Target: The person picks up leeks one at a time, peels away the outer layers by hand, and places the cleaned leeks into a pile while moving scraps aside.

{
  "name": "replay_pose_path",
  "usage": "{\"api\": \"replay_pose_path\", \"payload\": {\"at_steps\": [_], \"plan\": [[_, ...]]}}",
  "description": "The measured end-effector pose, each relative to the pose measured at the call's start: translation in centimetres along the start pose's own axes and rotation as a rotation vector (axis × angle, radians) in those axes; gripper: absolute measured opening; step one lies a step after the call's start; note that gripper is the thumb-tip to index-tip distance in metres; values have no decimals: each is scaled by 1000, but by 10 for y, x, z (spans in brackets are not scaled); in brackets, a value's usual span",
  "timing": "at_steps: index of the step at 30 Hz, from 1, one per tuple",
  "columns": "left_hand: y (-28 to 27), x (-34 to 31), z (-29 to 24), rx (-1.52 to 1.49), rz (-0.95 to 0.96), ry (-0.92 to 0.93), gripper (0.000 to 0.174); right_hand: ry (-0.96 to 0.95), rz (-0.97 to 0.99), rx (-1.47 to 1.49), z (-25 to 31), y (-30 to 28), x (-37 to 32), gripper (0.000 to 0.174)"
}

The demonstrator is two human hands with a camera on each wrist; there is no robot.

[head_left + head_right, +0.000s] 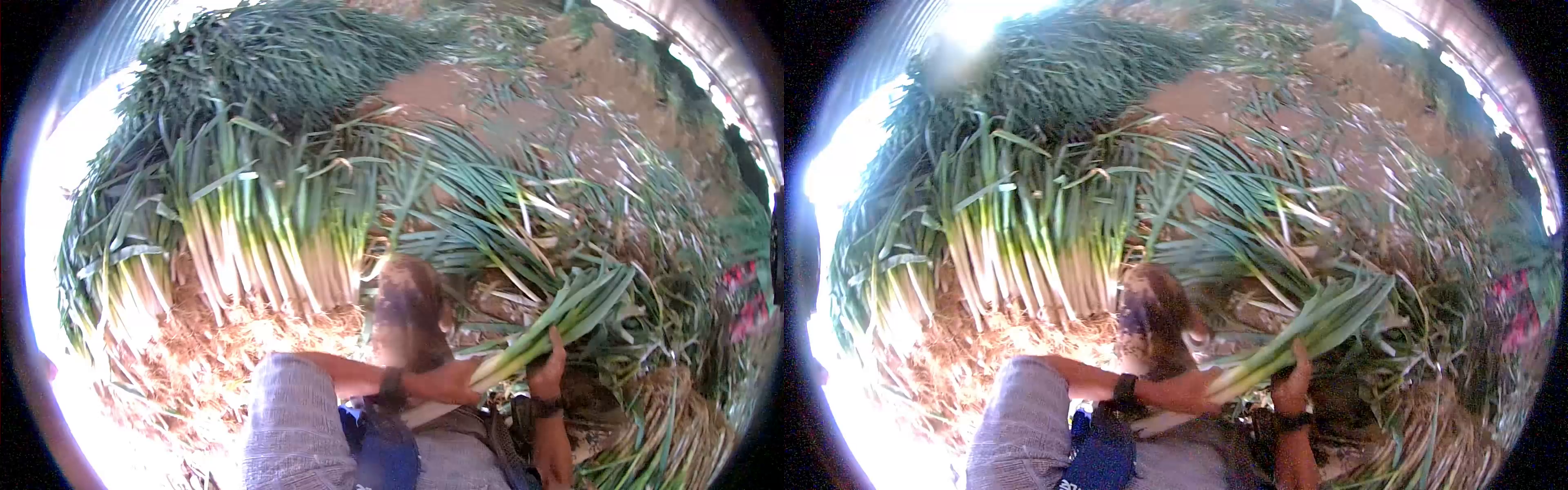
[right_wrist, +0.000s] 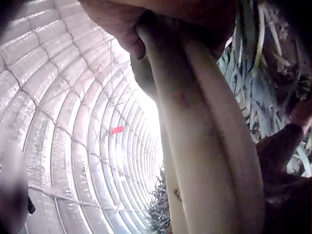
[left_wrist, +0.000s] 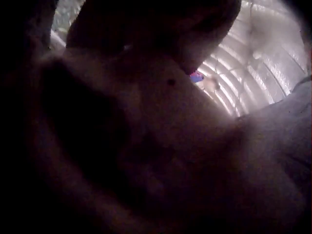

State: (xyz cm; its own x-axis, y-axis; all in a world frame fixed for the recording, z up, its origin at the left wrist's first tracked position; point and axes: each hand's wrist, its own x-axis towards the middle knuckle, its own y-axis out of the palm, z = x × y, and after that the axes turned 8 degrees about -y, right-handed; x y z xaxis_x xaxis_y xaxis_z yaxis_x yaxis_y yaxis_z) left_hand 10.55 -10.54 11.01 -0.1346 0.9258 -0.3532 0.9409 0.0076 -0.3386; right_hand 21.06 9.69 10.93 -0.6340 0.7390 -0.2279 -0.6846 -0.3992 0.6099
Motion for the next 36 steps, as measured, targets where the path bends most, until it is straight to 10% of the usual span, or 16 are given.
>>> {"api": "replay_pose_path", "payload": {"at_steps": [3, 11, 15, 19, 21, 29, 30, 36], "plan": [[-16, -22, -3, -58, -248, 87, 68, -32, 145, -77, 27, 76, 0, 41], [-229, -184, -16, -428, -1149, 64, 70, -681, 1533, -658, 47, 282, -13, 63], [-316, -316, 66, -347, -1443, 102, 73, -466, 1288, -963, 8, 226, 29, 52], [-293, -405, 236, 191, -1691, -909, 57, -232, 861, -1347, -7, 90, 76, 46], [-272, -423, 302, 272, -1498, -1418, 52, -43, 960, -1393, 0, 10, 105, 43], [-255, -395, 285, 337, -1621, -1490, 49, 222, 777, -1552, 37, -53, 83, 32], [-255, -395, 278, 333, -1626, -1477, 49, 18, 758, -1434, 14, -98, 97, 37], [-259, -414, 310, 545, -1618, -1413, 56, 241, 854, -1495, 26, -33, 77, 39]]}}
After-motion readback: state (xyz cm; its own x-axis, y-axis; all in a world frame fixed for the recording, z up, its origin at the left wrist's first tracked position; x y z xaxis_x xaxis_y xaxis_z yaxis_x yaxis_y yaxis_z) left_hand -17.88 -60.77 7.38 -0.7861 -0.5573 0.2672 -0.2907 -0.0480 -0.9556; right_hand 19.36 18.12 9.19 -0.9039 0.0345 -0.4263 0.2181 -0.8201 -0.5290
